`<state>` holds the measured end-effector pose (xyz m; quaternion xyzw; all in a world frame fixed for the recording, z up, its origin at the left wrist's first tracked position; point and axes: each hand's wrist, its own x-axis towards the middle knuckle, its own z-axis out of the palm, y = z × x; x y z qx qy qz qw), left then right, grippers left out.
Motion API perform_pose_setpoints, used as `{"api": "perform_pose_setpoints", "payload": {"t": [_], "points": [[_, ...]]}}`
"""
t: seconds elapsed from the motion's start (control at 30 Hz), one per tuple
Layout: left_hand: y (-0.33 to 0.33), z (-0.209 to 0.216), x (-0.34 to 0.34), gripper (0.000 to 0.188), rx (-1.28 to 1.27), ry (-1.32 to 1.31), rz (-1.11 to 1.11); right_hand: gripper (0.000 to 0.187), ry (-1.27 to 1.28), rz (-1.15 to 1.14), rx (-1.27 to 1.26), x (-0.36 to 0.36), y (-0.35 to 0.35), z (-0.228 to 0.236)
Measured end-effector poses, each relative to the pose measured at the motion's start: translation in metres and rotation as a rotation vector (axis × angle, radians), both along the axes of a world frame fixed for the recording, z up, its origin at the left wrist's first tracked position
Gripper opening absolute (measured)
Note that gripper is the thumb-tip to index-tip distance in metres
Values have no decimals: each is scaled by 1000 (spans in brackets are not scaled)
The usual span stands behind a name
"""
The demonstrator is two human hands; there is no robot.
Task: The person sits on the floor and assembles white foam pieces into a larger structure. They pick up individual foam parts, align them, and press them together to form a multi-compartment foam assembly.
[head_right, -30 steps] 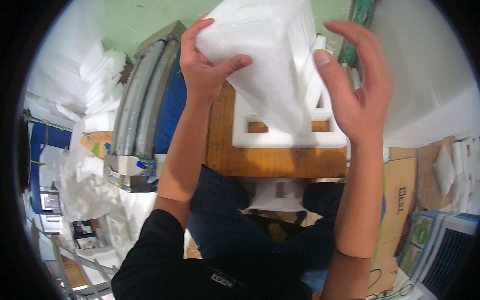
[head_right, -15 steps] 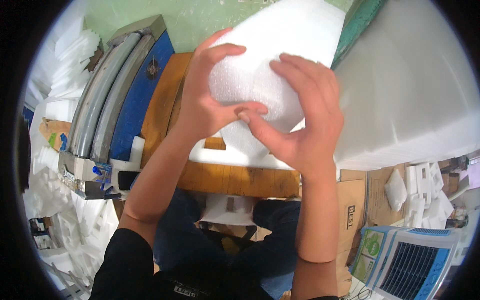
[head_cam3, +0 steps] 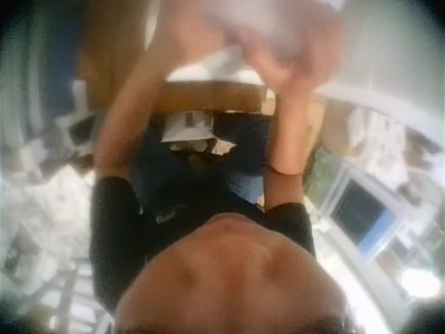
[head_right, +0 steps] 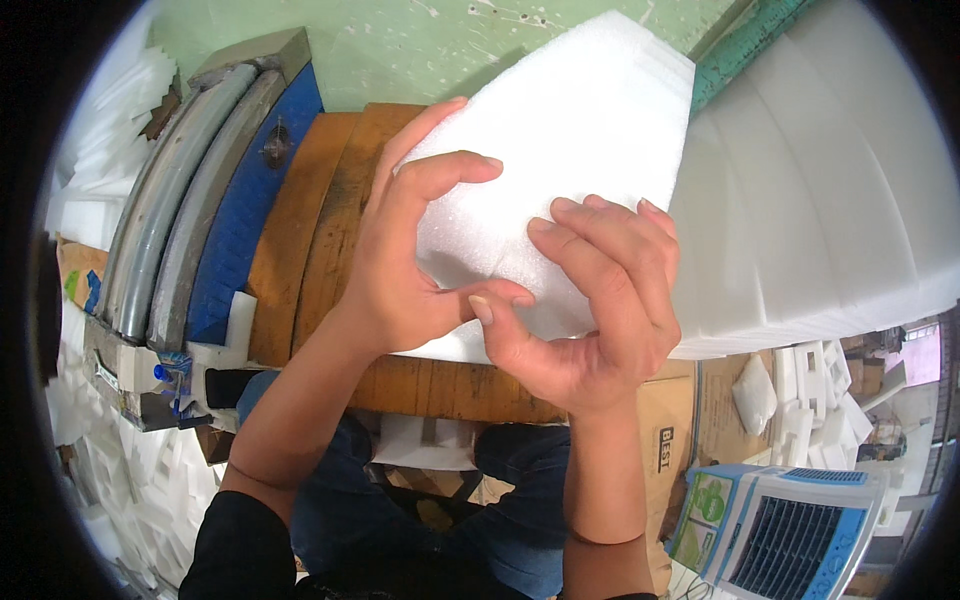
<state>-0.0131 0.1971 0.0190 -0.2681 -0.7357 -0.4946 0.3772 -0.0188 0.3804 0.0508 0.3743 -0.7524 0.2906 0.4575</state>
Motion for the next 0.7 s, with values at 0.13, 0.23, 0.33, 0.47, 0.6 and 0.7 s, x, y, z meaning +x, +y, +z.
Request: {"api": "perform_pose_setpoints", "payload": {"t": [0.13,0.23,0.33,0.47,0.6,0.7], "points": [[-4,-5,-4,82,-133,66,84,40,2,-15,-9,1,-4,0],[-5,-4,-2,80,-143,63,96,38,1,-8,-23,0,-6,0],[-4,-5,-1,80,-124,48,95,36,2,4,-38,-1,-7,0],[-4,-6,-2,81,-137,57,103,34,11,8,-58,-3,-8,-1],[-5,-5,-1,82,-176,70,125,32,27,14,-74,-4,-7,-4],[-5,-4,-1,84,-187,87,131,31,38,20,-77,-5,-7,-4]]}}
